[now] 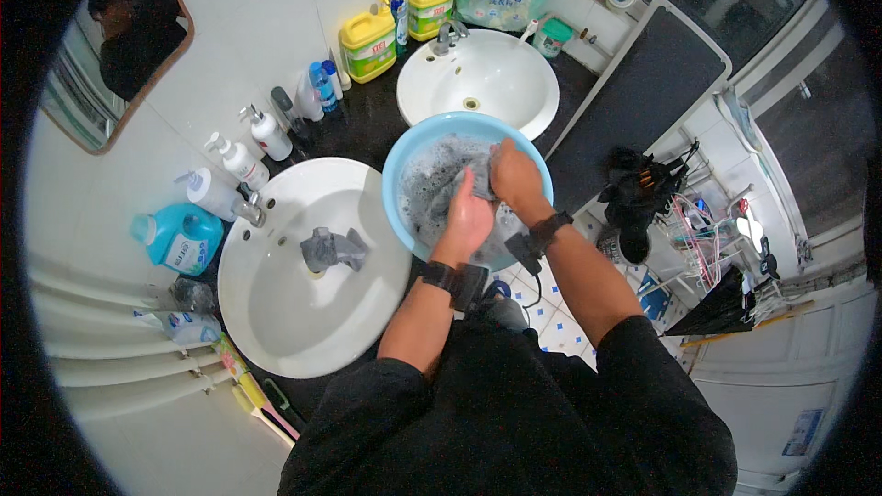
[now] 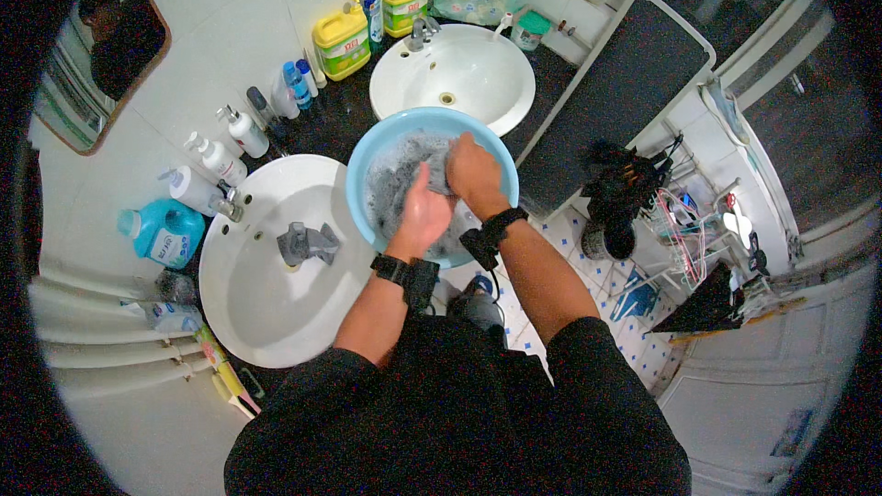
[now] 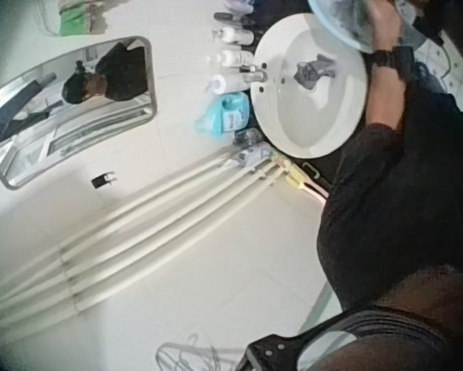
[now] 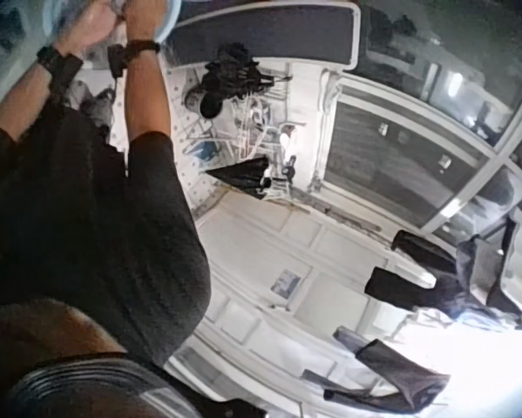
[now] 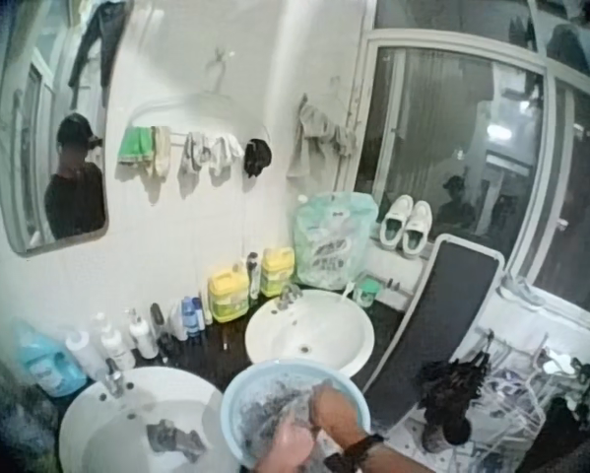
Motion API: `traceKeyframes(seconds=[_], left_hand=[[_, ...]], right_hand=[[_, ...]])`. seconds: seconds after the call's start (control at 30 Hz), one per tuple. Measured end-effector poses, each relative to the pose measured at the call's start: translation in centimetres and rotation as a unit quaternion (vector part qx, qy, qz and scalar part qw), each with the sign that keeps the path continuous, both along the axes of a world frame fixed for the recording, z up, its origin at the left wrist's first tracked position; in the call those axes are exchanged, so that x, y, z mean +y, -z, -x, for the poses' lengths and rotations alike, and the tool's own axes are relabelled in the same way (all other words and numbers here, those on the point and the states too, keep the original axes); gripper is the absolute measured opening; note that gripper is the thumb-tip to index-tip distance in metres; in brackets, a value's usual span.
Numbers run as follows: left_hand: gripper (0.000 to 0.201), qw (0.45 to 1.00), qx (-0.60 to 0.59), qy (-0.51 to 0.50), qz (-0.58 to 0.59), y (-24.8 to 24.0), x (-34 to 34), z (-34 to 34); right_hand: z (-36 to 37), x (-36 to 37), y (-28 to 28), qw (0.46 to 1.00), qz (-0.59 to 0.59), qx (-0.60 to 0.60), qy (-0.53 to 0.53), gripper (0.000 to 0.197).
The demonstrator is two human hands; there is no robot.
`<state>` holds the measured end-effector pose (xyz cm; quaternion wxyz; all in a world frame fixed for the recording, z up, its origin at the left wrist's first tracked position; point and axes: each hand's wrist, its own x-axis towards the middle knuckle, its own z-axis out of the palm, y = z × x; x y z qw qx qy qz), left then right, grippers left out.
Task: The person washes a grey garment by hand in a basin of soapy water, rubbing the fabric together and rinsing it.
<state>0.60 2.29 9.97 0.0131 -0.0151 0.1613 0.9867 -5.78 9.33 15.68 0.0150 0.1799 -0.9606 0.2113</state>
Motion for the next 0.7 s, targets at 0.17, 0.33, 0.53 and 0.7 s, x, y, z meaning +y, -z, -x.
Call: traceKeyframes(seconds=[0.17,0.33,0.53,0.7], left_hand=[[0.054,0.996,-0.078,0.037,-0.033,-1.2,-1.6,-0.1],[0.059,0.998,-0.049,0.020,-0.026,-1.1,0.0,-0.5],[0.058,0.998,-0.014,0.051,-0.019,-1.8,-0.6,-0.8],[0.051,0.995,-0.073,0.028,-0.058,-1.8,-1.8,-1.2]], right_hand=[[-2.7,-0.6,-0.1,0.987,-0.044,0.045,-0.145,0.026],[-0.6,0.5,-0.6,0.997,0.064,-0.022,-0.021,0.025],[-0.5,0.3,-0.9,0.994,-0.008,0.028,-0.103,0.023],[-4.0,-1.3,-0.5,0.994,-0.032,0.001,-0.106,0.026]])
